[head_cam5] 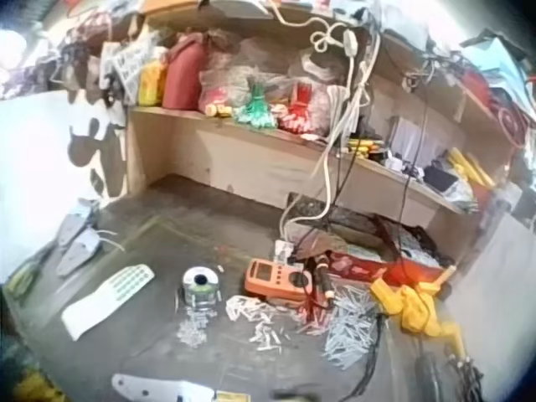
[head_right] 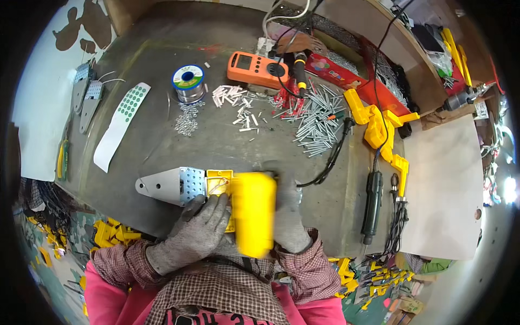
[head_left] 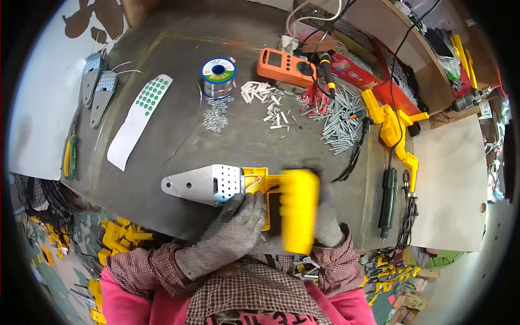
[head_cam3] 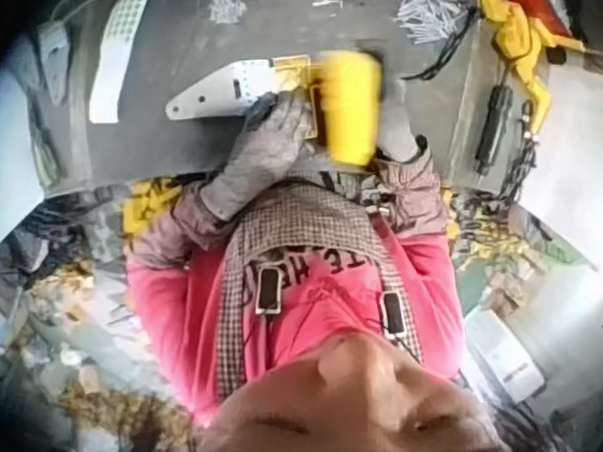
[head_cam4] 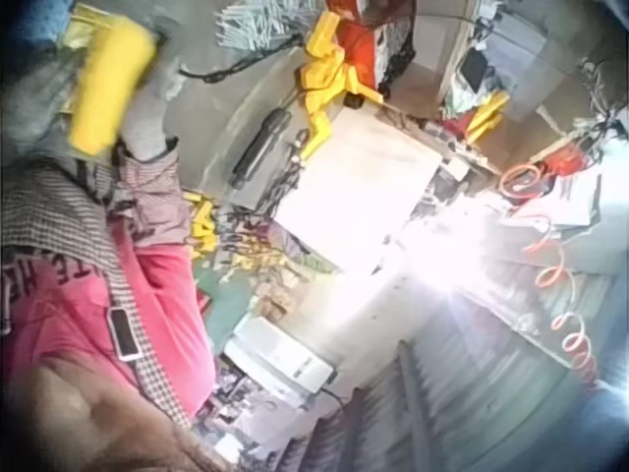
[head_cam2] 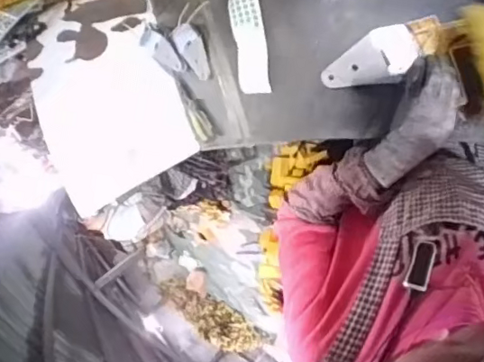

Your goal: The person assembles a yellow plastic tool housing by inserting internal wiring and metal plates, soldering the solder wire with a soldering iron, and fastening screws with an electric screwdriver.

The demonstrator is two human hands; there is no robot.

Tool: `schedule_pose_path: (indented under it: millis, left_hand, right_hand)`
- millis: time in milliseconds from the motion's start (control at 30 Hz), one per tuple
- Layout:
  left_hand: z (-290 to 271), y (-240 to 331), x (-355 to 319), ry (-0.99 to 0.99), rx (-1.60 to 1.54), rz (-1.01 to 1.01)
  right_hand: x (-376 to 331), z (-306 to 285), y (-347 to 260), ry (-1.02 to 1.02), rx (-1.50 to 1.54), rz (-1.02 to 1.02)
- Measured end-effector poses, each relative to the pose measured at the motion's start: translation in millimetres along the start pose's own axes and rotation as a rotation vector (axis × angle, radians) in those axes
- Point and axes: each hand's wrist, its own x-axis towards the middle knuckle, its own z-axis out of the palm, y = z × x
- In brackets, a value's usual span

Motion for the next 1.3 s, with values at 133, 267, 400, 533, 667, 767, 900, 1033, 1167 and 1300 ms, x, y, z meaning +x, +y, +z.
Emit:
schedule_pose_path:
  millis: [133, 267, 400, 533, 667, 767, 900, 1033, 1167, 1300]
  left_hand:
    - [5.8, -19.4, -15.6, 0.107, -0.47, 0.172]
    - [-4.3, -46.5, -7.9, 0.143, -0.61, 0.141]
    - [6.1, -39.8, -7.1, 0.284, -0.588, 0.008]
    - [-18.6, -43.1, -1.6, 0.208, -0.627, -0.027]
    - [-80.6, -37.1, 66.9, 0.553, -0.855, 0.158]
    - [-28.5, -27.2, 94.0, 0.171, -0.913, -0.188]
    - [-15.9, -88.9, 123.6, 0.03, -0.787, -0.241]
    - [23.0, -130.7, 165.9, 0.093, -0.449, -0.174]
    - [8.4, -120.7, 177.1, 0.158, -0.44, -0.086]
    - [-4.2, -136.2, 184.7, -0.149, -0.328, -0.09]
  right_hand:
    - [9.3, -3.7, -100.8, 0.612, -0.613, -0.667]
    - [15.1, -0.2, -98.1, 0.588, -0.655, -0.681]
    - [16.1, -38.4, -124.5, 0.504, -0.685, -0.609]
    - [32.3, -29.4, -110.1, 0.748, -0.608, -0.459]
    - [32.1, -24.3, -71.8, 0.799, -0.659, -0.396]
    - [18.1, -21.5, -85.6, 0.669, -0.283, -0.401]
    - [35.7, -76.1, -112.1, 0.667, -0.381, -0.603]
    - [96.1, -110.3, -141.5, 0.801, -0.785, -0.611]
    - [112.6, -118.4, -143.4, 0.729, -0.916, -0.355]
    - [84.9, -117.4, -137.8, 0.668, -0.87, -0.384]
